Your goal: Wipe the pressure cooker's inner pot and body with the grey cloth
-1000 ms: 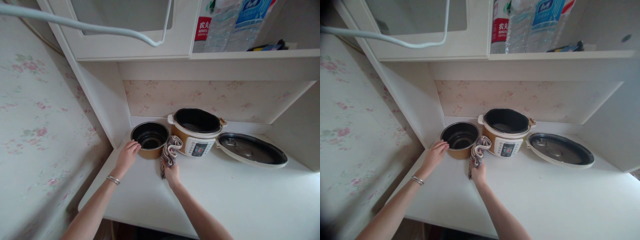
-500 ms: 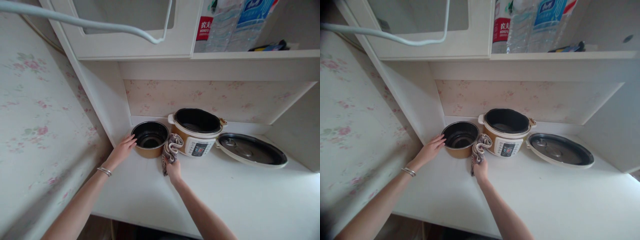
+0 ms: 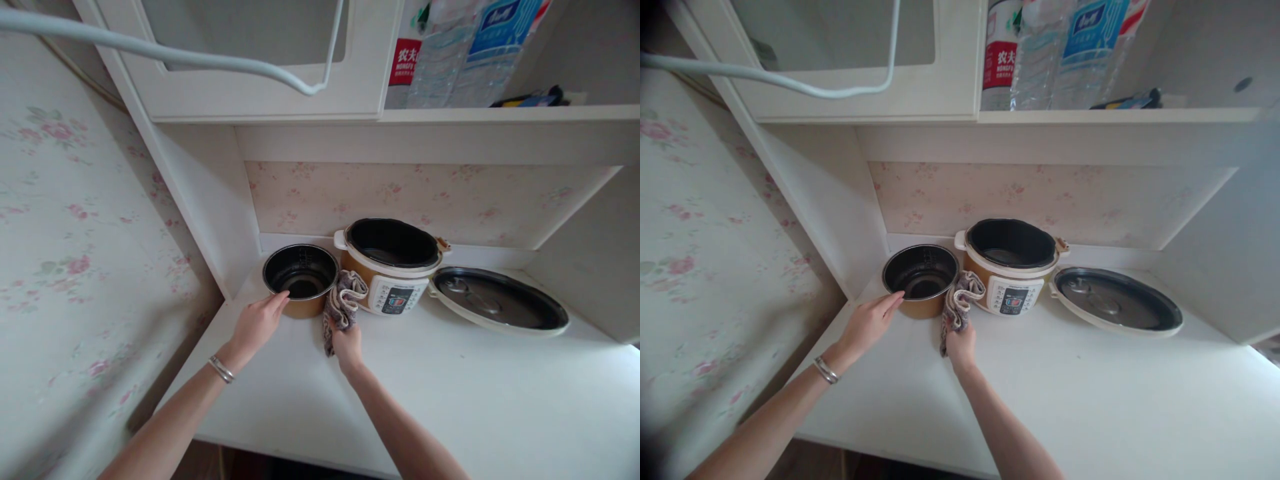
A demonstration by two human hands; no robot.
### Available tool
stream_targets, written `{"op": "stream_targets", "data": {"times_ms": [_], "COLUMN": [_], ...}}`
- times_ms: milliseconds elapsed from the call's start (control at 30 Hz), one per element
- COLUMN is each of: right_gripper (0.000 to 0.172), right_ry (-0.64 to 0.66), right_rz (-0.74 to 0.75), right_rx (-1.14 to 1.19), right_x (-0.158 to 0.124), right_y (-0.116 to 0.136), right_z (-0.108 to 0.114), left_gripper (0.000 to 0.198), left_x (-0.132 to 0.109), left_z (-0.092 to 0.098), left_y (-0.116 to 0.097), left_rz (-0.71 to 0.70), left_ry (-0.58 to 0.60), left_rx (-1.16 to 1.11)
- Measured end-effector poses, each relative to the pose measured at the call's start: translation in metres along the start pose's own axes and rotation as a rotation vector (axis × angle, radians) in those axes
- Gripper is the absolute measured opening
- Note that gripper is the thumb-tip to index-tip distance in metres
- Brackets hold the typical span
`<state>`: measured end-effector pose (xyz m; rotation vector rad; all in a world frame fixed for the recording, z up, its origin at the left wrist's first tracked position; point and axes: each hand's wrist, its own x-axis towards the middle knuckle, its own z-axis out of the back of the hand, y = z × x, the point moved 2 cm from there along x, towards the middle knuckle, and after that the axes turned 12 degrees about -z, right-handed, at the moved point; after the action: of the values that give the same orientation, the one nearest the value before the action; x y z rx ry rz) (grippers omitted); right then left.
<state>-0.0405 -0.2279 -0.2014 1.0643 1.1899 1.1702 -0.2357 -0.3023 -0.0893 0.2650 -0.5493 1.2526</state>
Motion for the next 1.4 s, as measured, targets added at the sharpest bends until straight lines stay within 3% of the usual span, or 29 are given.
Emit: {"op": "stream_targets", "data": {"times_ms": [100,233,300,400,567,700,767,933,1033,1133,1300,1400], "right_gripper": [0.047,0.042,0.041,0.041,0.042,0.046,0.045,0.044,0.042,0.043,0.042,0.042], "right_ry": [0.006,0.011,0.019,0.020,-0.001,-0.041,-0.042,-0.019,-0.012,-0.016,-0.011,-0.046], "right_rz": [0.001,-0.037,-0.043,-0.067,-0.061,-0.029,-0.041,-0.051,-0.055,-0.067,-0.054,-0.052], "right_rx": [0.007,-0.031,-0.034,-0.035,-0.013,0.014,0.005,-0.002,0.000,0.000,0.021,0.023], "right_x": [0.005,0.006,0.005,0.000,-0.006,-0.002,0.002,0.006,0.004,0.000,-0.004,-0.002], "right_y": [0.001,-0.001,-0.002,-0.004,-0.007,-0.004,-0.003,-0.005,-0.007,-0.008,-0.006,-0.004], "right_z": [0.003,0.004,0.004,0.002,0.001,0.007,0.010,0.014,0.014,0.013,0.012,0.014], "left_gripper": [0.039,0.041,0.039,0.036,0.031,0.033,0.035,0.040,0.034,0.031,0.030,0.032], "left_x": [0.000,0.001,0.000,0.001,0.006,0.008,0.008,0.008,0.007,0.008,0.006,0.001], "left_z": [0.002,-0.002,-0.006,-0.011,-0.010,-0.004,-0.002,-0.005,-0.009,-0.009,-0.007,-0.004], "left_y": [0.025,0.067,0.076,0.068,0.020,0.004,0.016,0.079,0.095,0.079,0.018,-0.002], "left_rz": [-0.077,-0.019,-0.004,0.011,0.027,-0.016,-0.059,-0.063,-0.082,-0.101,-0.042,-0.078], "left_ry": [-0.010,0.031,0.037,-0.012,-0.021,-0.004,0.004,0.036,0.079,0.061,-0.013,-0.017], "left_rx": [-0.055,-0.030,-0.032,-0.024,0.000,-0.153,-0.219,-0.132,-0.084,-0.056,-0.028,-0.088]}}
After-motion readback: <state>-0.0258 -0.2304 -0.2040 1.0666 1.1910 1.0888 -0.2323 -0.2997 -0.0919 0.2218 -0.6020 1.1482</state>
